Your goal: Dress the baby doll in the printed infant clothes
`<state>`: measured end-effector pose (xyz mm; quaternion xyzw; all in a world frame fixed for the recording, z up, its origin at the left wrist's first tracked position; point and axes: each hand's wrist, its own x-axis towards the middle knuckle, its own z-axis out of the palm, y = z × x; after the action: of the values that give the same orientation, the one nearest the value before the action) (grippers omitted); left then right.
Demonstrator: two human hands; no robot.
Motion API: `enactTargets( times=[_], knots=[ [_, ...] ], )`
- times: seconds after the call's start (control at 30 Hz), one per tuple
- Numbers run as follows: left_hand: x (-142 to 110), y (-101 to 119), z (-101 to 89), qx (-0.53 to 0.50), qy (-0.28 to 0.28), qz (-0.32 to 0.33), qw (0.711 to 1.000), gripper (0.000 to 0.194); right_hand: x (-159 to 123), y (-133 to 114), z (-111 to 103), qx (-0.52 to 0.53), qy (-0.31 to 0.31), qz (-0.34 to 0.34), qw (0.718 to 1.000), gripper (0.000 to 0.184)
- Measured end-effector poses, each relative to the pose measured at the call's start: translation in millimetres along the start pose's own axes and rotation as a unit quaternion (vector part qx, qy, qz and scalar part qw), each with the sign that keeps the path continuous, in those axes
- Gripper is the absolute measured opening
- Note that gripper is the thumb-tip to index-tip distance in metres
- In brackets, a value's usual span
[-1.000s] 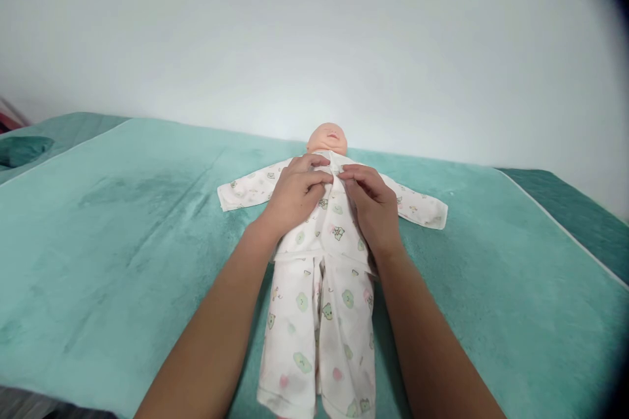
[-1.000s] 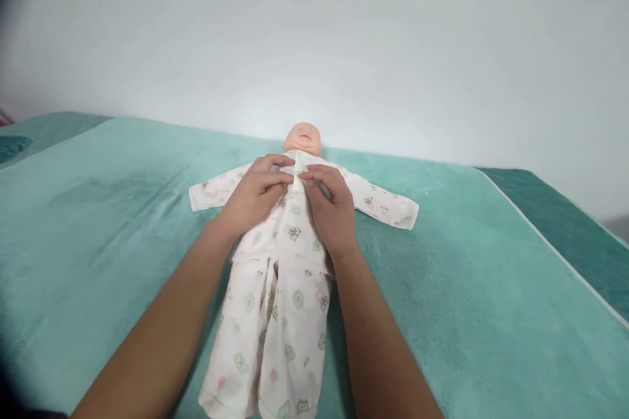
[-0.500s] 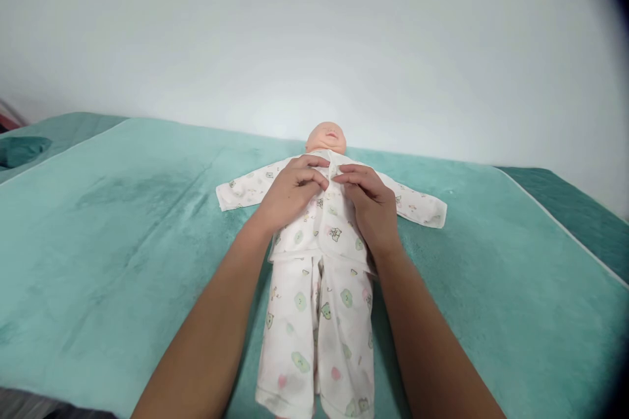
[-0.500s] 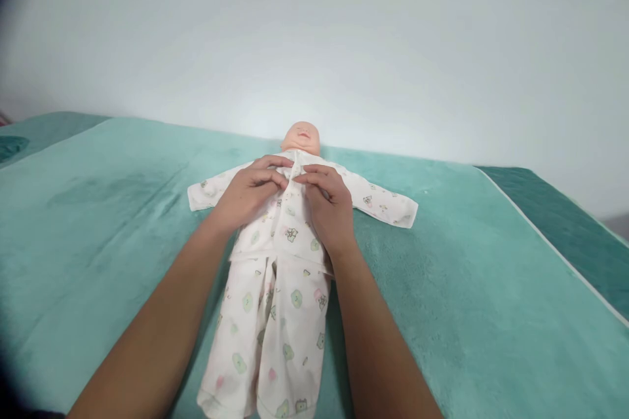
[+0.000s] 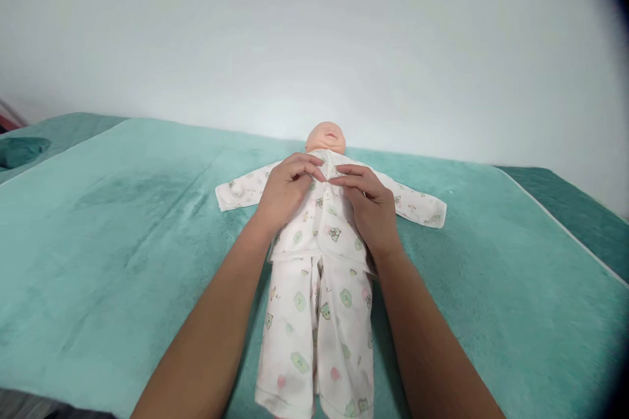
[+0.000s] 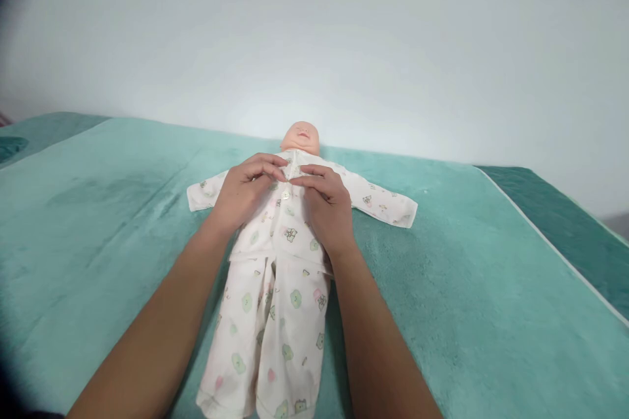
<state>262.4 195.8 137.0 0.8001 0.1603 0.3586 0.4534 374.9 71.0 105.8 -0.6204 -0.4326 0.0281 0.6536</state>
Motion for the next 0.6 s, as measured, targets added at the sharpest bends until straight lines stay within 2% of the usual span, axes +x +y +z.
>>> enactTargets(
  times=[0.6],
  knots=[
    [2, -11, 2.2, 0.012, 0.051, 0.035, 0.998, 0.03, 1, 0, 1, -0.005, 0.012, -0.011, 1.0, 0.035]
  ],
)
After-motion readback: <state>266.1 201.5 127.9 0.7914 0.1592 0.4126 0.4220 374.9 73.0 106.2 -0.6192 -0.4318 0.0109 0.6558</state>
